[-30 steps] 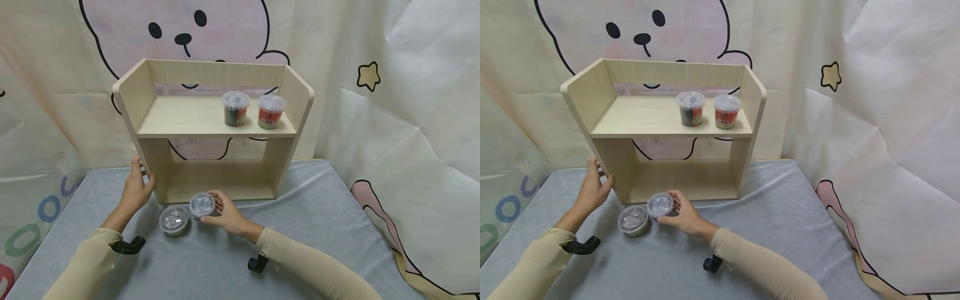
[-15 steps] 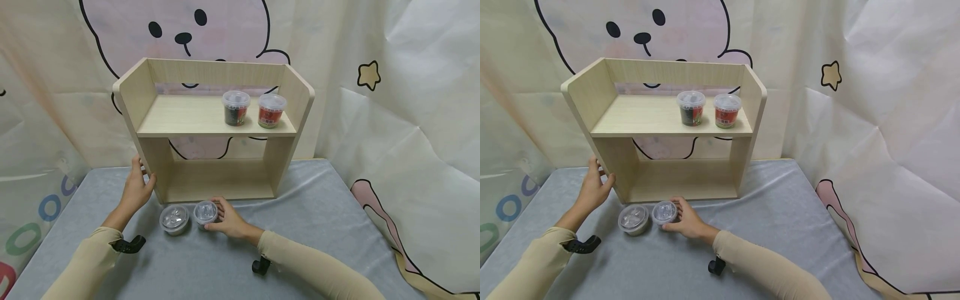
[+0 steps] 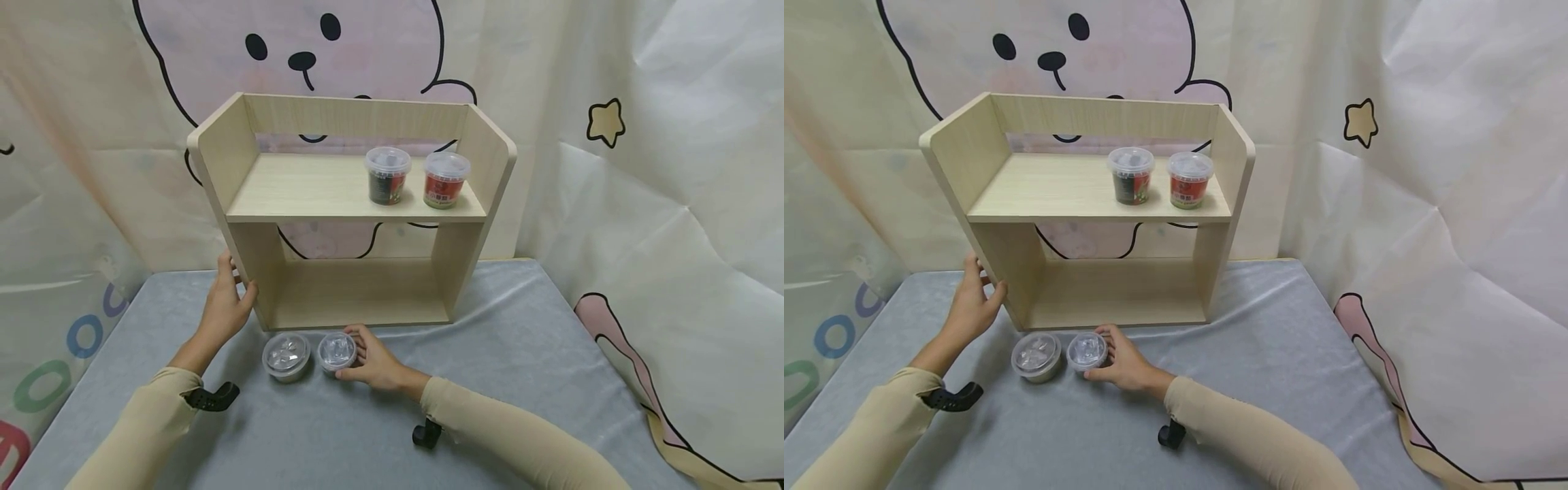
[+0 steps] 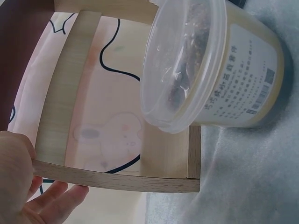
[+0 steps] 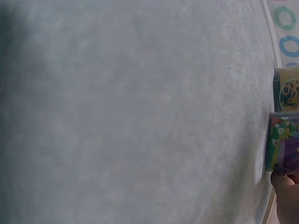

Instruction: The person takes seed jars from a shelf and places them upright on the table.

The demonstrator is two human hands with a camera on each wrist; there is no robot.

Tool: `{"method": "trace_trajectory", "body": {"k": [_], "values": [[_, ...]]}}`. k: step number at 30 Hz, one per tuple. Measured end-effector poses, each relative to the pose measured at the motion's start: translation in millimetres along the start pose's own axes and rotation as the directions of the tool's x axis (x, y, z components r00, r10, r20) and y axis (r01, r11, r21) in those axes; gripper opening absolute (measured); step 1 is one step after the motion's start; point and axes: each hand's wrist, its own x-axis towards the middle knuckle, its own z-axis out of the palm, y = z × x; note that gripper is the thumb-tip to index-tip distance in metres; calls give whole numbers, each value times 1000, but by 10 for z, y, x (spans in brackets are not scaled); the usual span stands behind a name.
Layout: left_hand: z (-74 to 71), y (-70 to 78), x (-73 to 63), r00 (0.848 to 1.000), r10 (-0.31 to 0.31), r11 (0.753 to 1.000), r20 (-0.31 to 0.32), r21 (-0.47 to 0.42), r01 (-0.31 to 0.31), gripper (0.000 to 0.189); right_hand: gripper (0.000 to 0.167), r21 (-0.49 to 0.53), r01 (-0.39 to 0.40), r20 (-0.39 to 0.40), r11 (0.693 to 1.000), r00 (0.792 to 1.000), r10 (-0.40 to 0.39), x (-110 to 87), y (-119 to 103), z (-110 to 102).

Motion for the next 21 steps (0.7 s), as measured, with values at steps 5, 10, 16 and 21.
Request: {"method": "trace_trajectory", "body": {"k": [5,10,16,21], "values": [[4,6,-6,1000,-4,1000,5,-2,4,66,72,-16,-27,-17,1000,1000,26,-8,18,-5],[6,7,-16,1000,-5,1000,-6,4,5,68,73,-37,-28,-18,999,999,28,-8,86,-12],[22,-10,-8,1000,0,1000,-11,-1,0,66,75,-24,-15,-13,1000,1000,15,-2,122,-18],[15,-10,-8,1000,-17,1000,1,3,17,67,81,-31,-12,-2,999,1000,12,9,100,-22]]}}
